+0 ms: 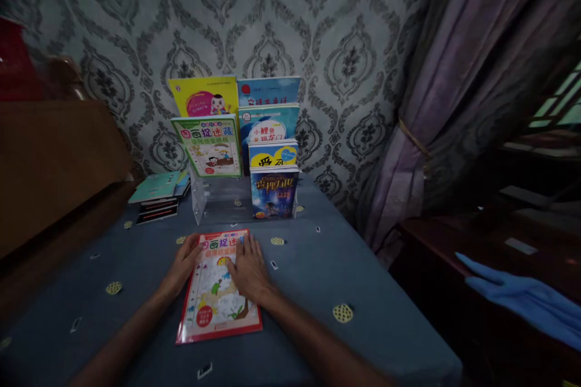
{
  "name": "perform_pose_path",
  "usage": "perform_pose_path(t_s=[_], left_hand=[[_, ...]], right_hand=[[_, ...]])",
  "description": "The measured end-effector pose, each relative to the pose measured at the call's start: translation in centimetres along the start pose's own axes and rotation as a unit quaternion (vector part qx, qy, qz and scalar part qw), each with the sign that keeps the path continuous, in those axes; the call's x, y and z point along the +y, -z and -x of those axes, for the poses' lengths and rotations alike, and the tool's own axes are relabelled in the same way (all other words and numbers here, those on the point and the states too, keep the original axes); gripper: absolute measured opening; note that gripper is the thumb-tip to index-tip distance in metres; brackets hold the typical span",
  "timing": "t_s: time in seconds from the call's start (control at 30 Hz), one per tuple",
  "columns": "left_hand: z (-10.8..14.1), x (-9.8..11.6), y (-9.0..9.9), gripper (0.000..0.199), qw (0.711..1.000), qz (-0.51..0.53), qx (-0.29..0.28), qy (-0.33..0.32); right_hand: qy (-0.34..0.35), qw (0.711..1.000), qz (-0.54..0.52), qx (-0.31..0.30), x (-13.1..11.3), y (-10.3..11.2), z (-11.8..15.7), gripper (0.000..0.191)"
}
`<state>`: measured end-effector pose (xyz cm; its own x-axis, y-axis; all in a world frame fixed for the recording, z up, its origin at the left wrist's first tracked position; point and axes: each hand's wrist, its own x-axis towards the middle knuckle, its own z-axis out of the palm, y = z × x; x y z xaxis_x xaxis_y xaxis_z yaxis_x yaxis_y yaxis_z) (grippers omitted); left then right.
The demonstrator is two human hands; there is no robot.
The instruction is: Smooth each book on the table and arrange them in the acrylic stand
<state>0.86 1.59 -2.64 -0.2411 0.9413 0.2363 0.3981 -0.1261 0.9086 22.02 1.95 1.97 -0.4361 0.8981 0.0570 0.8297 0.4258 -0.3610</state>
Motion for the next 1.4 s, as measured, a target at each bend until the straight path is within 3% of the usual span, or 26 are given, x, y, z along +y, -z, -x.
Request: perform_pose_path(t_s=[0.1,0.2,0.37,0.57,0.73,1.0,1.4], left_hand=[[-0.1,-0.7,-0.2,0.05,1.0,-0.001,-0.006,-0.003],[0.4,-1.2,-0.7,0.052,0.992,-0.113,-0.007,-0.057],[1.4,-0.2,-1.1,0.049,0.932,-0.329,-0.031,-0.151],[1.7,2.6,-0.5,0.048,0.884,-0.445,-0.056,-0.133],[1.9,3.4,-0.5,0.052,0.879,-0.459,-0.071,-0.108],[1.3,2.5,-0.5,0.06,0.893,-0.428,-0.08,-0.116],[0.7,2.3,-0.5,0.064,0.889,-0.427,-0.101,-0.128]], right_hand=[[0.006,1.0,-0.005,0.0,-0.1,0.3,0.2,0.066],[0.01,1.0,-0.009,0.004,0.0,0.3,0.3,0.065],[0.021,1.0,-0.002,0.011,0.6,0.0,0.2,0.063],[0.038,0.999,-0.007,0.015,1.4,0.0,-0.2,0.059],[0.039,0.999,-0.016,0.014,1.8,0.3,-1.0,0.058],[0.049,0.999,-0.003,0.02,1.8,0.5,-1.3,0.057],[0.062,0.997,-0.011,0.039,2.3,0.1,-2.0,0.056]])
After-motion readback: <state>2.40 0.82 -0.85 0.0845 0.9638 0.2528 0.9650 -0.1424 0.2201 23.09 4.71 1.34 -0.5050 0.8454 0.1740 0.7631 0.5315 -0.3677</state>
